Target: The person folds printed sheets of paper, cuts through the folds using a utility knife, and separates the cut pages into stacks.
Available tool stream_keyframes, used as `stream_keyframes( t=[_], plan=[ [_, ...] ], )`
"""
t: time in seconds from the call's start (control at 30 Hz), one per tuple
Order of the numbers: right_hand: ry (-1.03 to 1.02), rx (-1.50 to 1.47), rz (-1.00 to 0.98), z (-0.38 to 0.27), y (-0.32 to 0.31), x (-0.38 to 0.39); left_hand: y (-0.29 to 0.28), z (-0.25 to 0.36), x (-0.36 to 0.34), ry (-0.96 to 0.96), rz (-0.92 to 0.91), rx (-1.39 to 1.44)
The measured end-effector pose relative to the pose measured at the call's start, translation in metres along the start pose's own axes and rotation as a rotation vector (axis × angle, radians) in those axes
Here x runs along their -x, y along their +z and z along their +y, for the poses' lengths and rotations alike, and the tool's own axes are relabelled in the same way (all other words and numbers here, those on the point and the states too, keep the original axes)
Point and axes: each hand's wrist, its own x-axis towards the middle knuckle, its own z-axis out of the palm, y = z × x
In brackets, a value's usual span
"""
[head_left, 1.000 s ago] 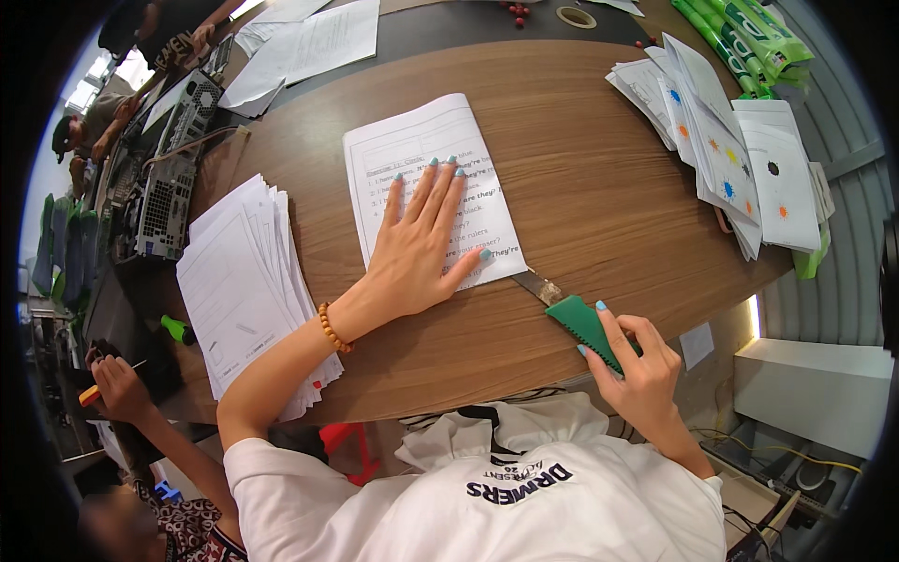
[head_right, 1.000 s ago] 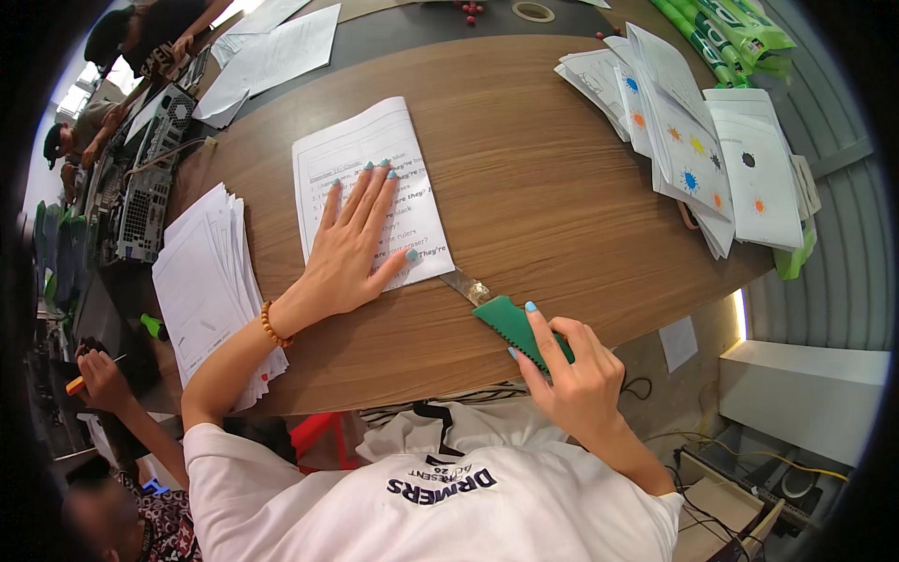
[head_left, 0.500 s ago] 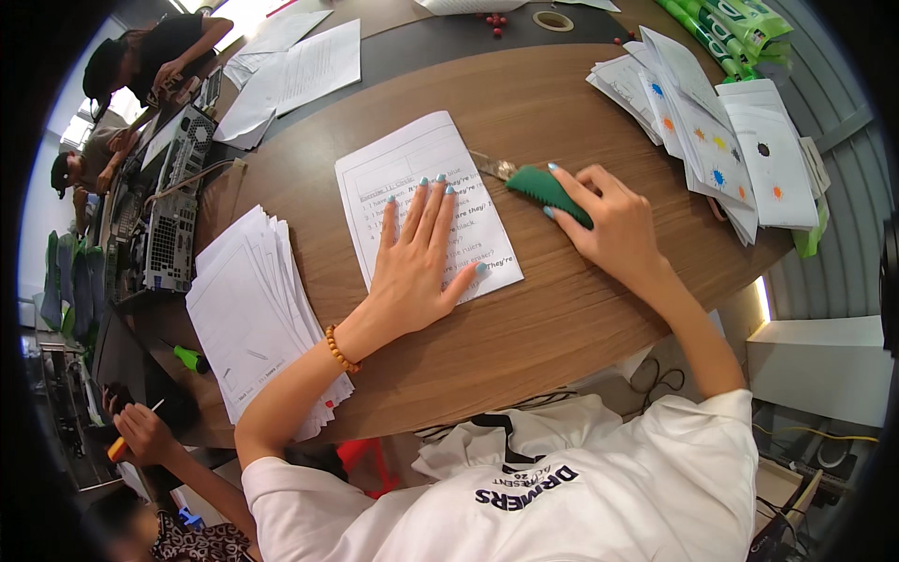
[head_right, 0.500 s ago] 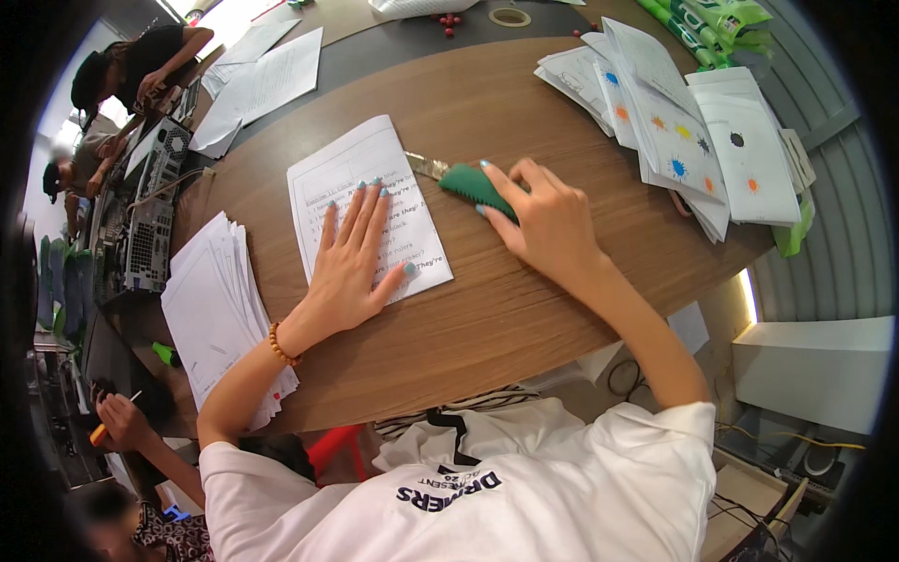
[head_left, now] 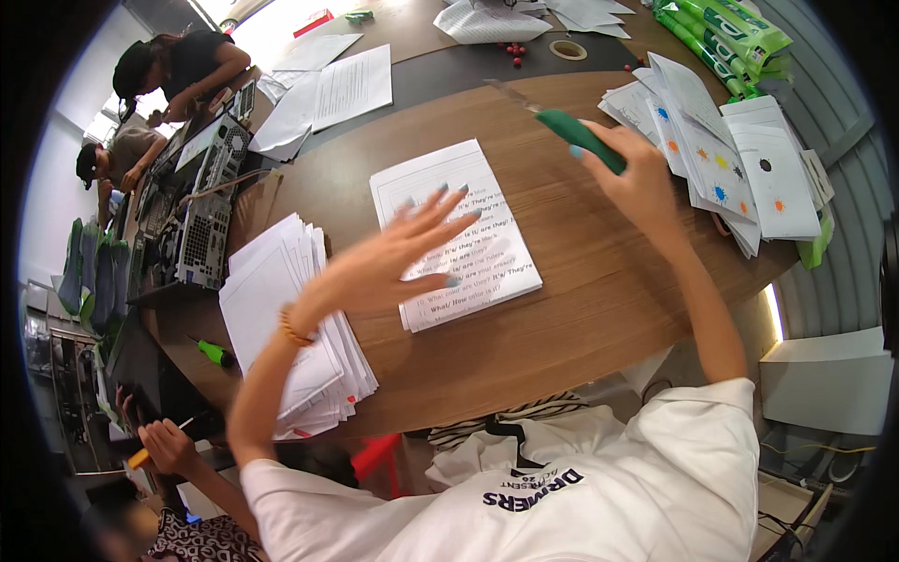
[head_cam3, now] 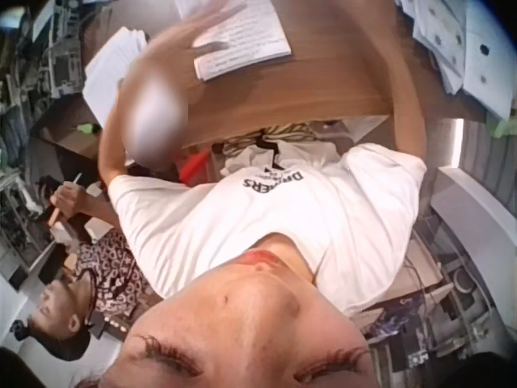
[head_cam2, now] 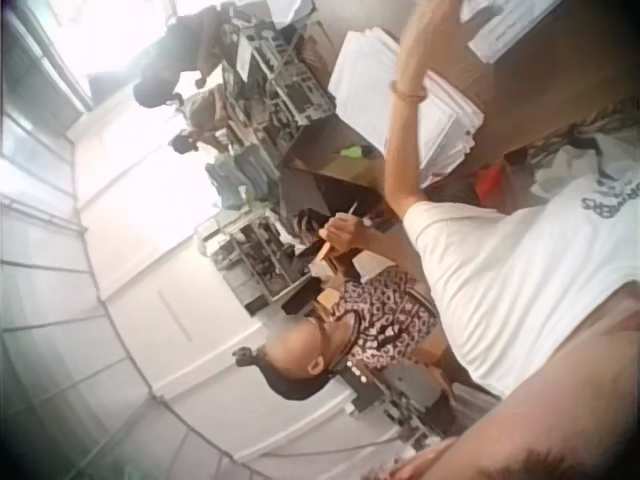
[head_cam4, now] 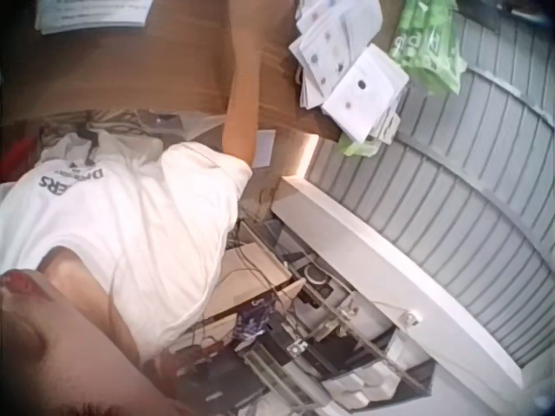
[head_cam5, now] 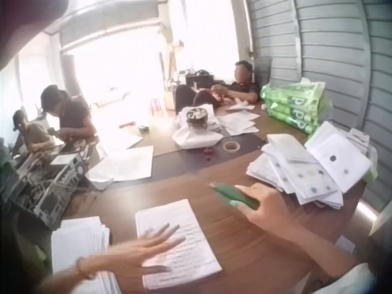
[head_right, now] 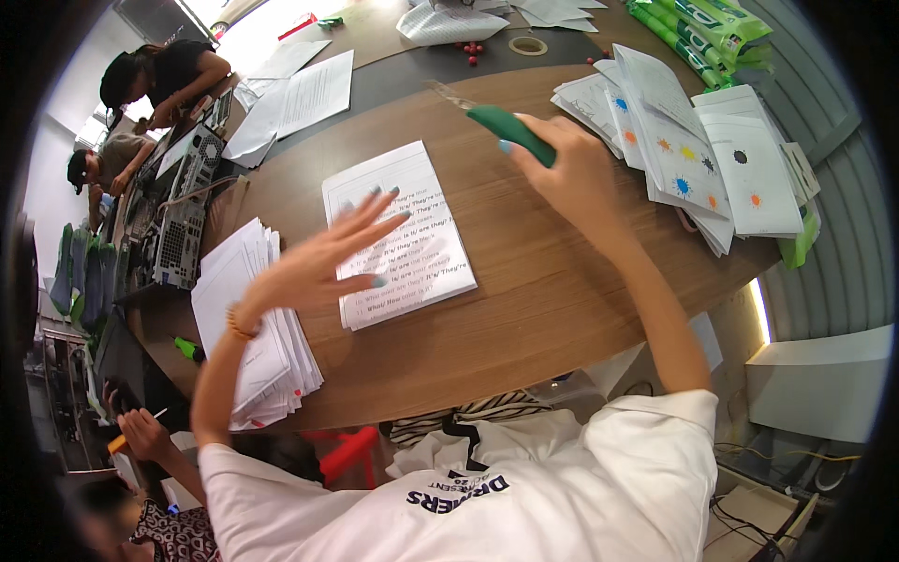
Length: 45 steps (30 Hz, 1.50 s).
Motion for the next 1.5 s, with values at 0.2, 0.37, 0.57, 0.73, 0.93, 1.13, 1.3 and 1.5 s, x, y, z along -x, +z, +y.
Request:
stream_keyframes(
  t=[0.2, 0.37, 0.57, 0.73, 0.93, 1.13, 1.3, 1.5],
  plan=[
    [0.176, -0.248, -0.041, -0.002, -0.050, 0.052, -0.032, -0.026, -0.013, 0.494, -0.425, -0.768],
    [0.242, -0.311, -0.033, -0.009, -0.057, 0.078, 0.021, -0.039, -0.023, 0.370, -0.101, -0.776],
    [0.121, -0.032, 0.058, -0.008, -0.068, 0.102, 0.046, 0.052, -0.072, -0.246, -0.010, -0.845],
    [0.083, 0.130, 0.017, -0.026, -0.069, 0.139, 0.040, 0.005, -0.080, -0.113, 0.407, -0.883],
    [0.055, 0.195, -0.052, -0.035, -0.070, 0.155, 0.057, -0.007, -0.081, -0.196, 0.249, -0.633],
    [0.026, 0.218, -0.044, -0.031, -0.060, 0.149, 0.068, -0.012, -0.078, -0.233, 0.218, -0.578],
    [0.037, 0.229, -0.044, -0.030, -0.059, 0.149, 0.070, -0.017, -0.076, -0.237, 0.236, -0.547],
    [0.044, 0.245, -0.062, -0.031, -0.064, 0.145, 0.071, -0.016, -0.075, -0.231, 0.282, -0.518]
  ],
)
